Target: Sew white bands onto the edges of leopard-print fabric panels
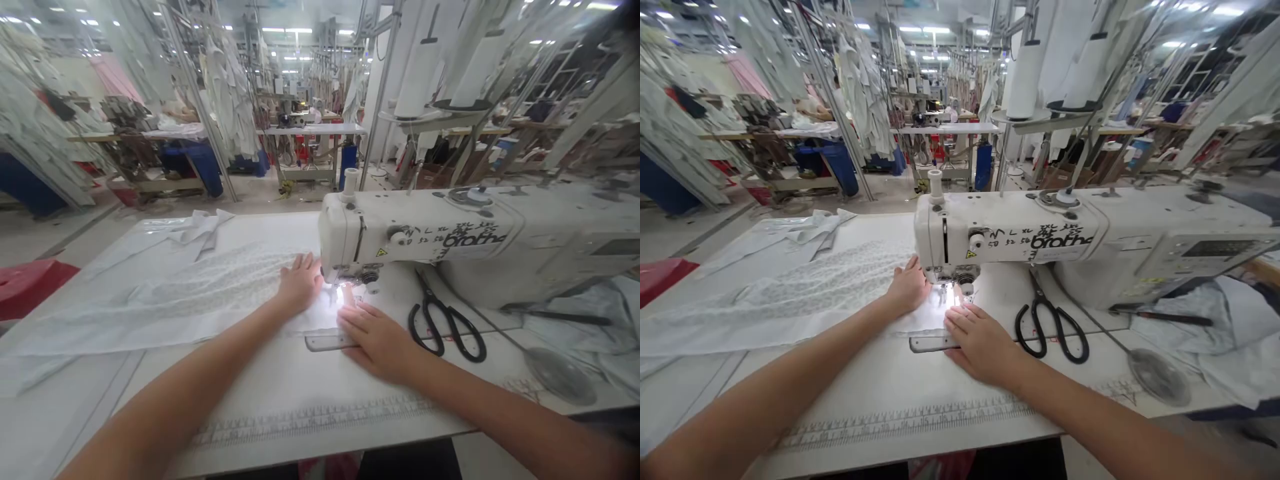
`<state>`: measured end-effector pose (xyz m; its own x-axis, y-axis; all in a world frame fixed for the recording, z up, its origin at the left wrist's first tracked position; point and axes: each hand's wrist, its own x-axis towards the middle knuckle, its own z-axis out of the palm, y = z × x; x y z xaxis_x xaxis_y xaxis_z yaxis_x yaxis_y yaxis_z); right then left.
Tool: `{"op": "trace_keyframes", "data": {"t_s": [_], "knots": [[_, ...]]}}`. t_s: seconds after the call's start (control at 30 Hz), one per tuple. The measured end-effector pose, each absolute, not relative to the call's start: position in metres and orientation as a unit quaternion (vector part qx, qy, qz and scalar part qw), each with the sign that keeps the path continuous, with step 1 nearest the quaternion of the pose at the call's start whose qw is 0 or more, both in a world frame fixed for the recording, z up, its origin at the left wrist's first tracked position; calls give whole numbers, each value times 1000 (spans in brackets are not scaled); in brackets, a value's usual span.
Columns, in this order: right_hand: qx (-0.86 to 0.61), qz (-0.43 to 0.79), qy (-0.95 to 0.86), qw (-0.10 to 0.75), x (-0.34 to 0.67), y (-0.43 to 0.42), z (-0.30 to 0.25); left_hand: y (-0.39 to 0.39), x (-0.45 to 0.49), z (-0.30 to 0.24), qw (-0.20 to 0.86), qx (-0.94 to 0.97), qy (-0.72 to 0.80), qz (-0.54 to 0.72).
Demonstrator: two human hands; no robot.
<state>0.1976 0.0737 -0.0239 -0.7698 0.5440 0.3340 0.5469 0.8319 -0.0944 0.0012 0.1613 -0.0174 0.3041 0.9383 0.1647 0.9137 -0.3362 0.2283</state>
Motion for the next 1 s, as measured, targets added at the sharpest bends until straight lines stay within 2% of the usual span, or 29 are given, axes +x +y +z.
{"op": "trace_keyframes", "data": {"t_s": [0.23, 0.43, 0.7, 1.0], "knots": [[-315, 30, -924, 217, 202, 77, -24, 141, -5, -9, 72, 825, 529, 185], [-320, 56, -913, 245, 204, 78, -24, 105, -17, -15, 139, 893, 381, 196], [-357, 72, -908, 209, 203, 80, -23, 114, -23, -18, 125, 901, 393, 134], [-379, 78, -904, 180, 203, 82, -23, 119, -22, -18, 131, 900, 391, 142]]}}
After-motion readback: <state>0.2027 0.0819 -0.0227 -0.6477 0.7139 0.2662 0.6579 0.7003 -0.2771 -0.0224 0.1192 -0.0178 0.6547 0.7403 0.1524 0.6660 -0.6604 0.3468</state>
